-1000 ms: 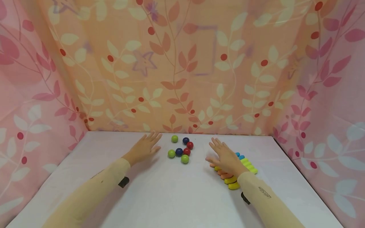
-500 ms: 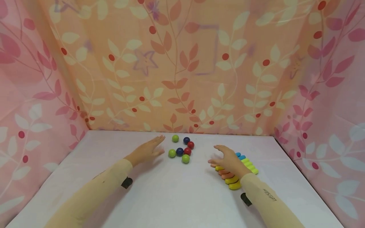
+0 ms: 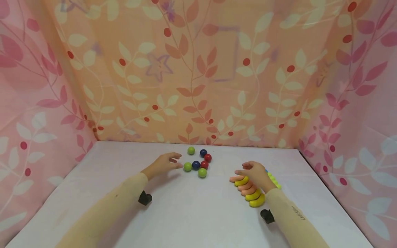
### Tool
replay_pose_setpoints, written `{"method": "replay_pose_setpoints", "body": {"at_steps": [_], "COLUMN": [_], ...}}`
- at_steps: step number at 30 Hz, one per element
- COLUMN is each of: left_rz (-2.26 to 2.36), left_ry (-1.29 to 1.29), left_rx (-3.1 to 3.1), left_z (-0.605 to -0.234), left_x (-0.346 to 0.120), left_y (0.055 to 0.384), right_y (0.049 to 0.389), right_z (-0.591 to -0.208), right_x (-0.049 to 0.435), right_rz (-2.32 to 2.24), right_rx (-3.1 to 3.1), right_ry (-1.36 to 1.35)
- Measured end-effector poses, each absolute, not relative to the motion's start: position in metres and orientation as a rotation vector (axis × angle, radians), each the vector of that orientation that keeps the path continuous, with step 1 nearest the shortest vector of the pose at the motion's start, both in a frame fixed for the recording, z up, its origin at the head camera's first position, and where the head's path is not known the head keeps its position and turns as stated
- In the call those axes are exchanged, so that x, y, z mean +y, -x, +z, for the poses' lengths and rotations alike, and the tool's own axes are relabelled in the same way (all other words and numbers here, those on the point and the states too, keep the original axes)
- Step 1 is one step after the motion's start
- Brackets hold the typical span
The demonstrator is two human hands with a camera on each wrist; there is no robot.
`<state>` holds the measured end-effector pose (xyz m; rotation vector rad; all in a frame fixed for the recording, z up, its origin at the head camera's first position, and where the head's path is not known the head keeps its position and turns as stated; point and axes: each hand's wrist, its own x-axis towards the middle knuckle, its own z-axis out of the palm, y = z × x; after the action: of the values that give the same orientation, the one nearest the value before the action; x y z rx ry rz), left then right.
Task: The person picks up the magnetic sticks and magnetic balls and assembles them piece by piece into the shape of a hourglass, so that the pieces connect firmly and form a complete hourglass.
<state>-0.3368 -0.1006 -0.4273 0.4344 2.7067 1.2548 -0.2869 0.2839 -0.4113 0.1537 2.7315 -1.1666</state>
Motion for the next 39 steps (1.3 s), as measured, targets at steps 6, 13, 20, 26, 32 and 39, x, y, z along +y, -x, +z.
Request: {"method": "replay_pose_setpoints", "body": {"at_steps": [6, 13, 20, 26, 32, 39], "left_rz": [1.331, 1.416, 1.467, 1.512, 1.534, 1.538], "left_ry": [-0.308, -0.236, -0.164, -0.127, -0.145, -0.174], "left_rx": [2.629, 2.49, 2.443, 2.406, 2.401, 2.418], "left_z": [-0.43, -0.435, -0.441, -0.445, -0.443, -0.443], "left_x": [-0.097, -0.093, -0.089, -0.086, -0.083, -0.081], "left_y": [0.341, 0.346, 0.35, 0.353, 0.351, 0.351], "right_y": [0.29, 0.292, 0.295, 0.297, 0.299, 0.298], "right_z": [-0.417, -0.423, -0.426, -0.428, -0.429, -0.426], "right_x": [0.296, 0.303, 0.305, 0.308, 0.306, 0.3], "right_rz": [-1.17, -1.254, -1.272, -1.276, -1.244, -1.261], "right_rx": [2.689, 2.605, 2.58, 2.572, 2.618, 2.612], "right_ry": [-0.194, -0.247, -0.242, -0.192, -0.118, -0.129]}}
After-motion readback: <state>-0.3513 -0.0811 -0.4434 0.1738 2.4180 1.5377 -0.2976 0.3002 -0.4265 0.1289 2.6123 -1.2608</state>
